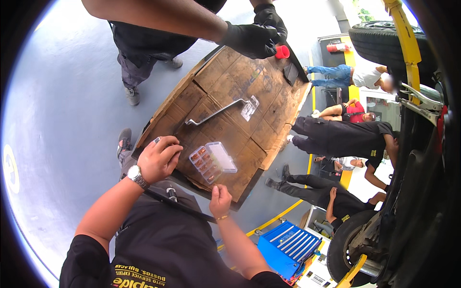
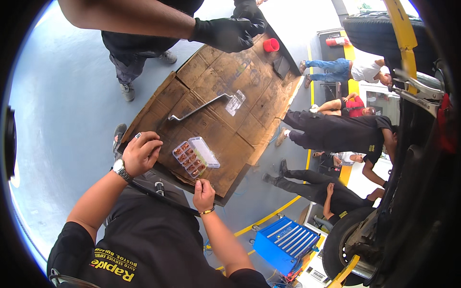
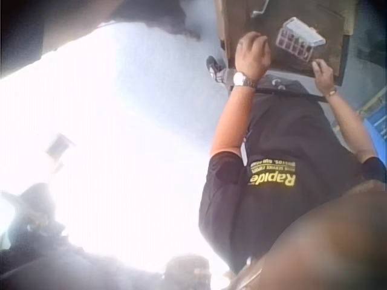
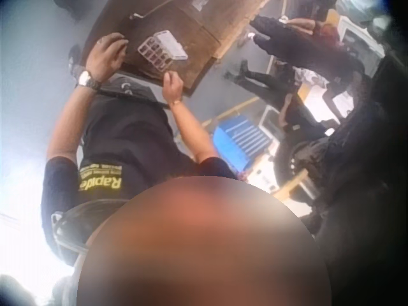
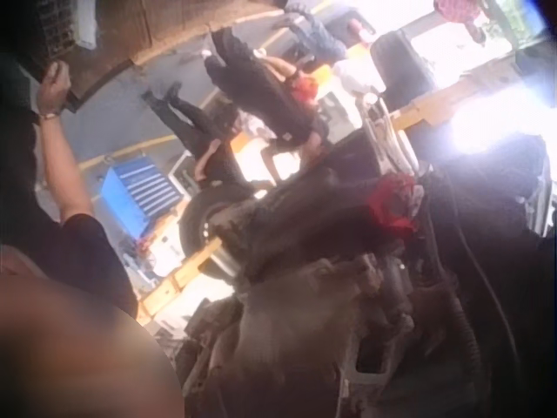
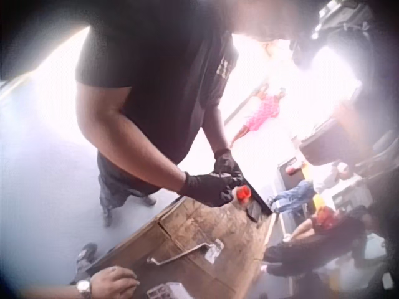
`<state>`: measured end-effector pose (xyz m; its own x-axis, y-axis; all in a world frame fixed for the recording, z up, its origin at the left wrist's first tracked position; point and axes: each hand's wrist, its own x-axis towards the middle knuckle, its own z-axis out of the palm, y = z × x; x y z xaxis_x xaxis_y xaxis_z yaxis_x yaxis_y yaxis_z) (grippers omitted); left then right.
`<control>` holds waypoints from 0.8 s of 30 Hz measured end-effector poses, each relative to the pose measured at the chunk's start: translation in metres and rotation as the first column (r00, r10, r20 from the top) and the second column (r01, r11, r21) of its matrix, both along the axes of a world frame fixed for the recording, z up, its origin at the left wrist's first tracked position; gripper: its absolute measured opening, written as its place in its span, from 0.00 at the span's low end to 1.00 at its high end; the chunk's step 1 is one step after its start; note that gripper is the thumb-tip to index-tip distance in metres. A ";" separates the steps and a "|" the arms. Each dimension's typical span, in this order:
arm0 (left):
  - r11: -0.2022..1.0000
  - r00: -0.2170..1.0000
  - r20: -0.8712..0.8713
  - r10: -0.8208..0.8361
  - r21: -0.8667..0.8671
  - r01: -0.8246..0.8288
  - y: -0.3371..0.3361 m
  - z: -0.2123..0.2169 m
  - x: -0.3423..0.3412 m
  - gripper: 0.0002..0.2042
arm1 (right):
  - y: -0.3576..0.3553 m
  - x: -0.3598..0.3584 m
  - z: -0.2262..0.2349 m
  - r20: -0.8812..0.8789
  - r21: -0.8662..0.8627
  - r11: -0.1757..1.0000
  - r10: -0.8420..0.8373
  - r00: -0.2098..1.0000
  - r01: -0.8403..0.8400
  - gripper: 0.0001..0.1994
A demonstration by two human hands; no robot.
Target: The person moves a tool cart to a work area, opens a small parts box, and selects copper washers and a bolt. They assemble the washer onto the bolt and hand it to a coworker who installs it under a lifted vehicle.
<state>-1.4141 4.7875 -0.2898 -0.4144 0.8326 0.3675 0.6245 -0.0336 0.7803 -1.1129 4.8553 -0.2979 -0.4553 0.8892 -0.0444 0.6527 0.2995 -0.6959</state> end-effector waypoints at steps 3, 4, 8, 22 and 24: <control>1.000 1.000 -0.020 0.012 0.005 -0.012 0.000 0.002 0.000 0.09 | 0.000 -0.001 -0.002 -0.001 0.040 0.999 0.025 1.000 -0.025 0.11; 1.000 1.000 -0.022 0.021 0.002 -0.020 0.000 0.002 0.000 0.09 | 0.001 -0.001 -0.001 -0.003 0.038 0.999 0.032 0.999 -0.032 0.11; 1.000 0.999 -0.054 0.000 -0.010 0.000 0.003 -0.003 0.003 0.09 | 0.002 -0.001 -0.001 -0.013 0.013 1.000 0.027 1.000 -0.027 0.11; 0.999 0.998 -0.063 0.007 -0.036 -0.009 0.003 -0.004 0.002 0.11 | 0.002 -0.003 0.001 0.036 0.064 0.997 0.034 0.999 -0.037 0.10; 0.997 0.998 -0.053 0.024 -0.072 -0.027 -0.004 -0.001 -0.002 0.11 | -0.005 -0.009 -0.002 -0.001 0.027 0.999 0.032 0.999 -0.032 0.10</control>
<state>-1.4161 4.7832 -0.2913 -0.4178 0.8472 0.3282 0.6642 0.0383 0.7466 -1.1222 4.8501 -0.2995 -0.4833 0.8752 -0.0196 0.6413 0.3387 -0.6884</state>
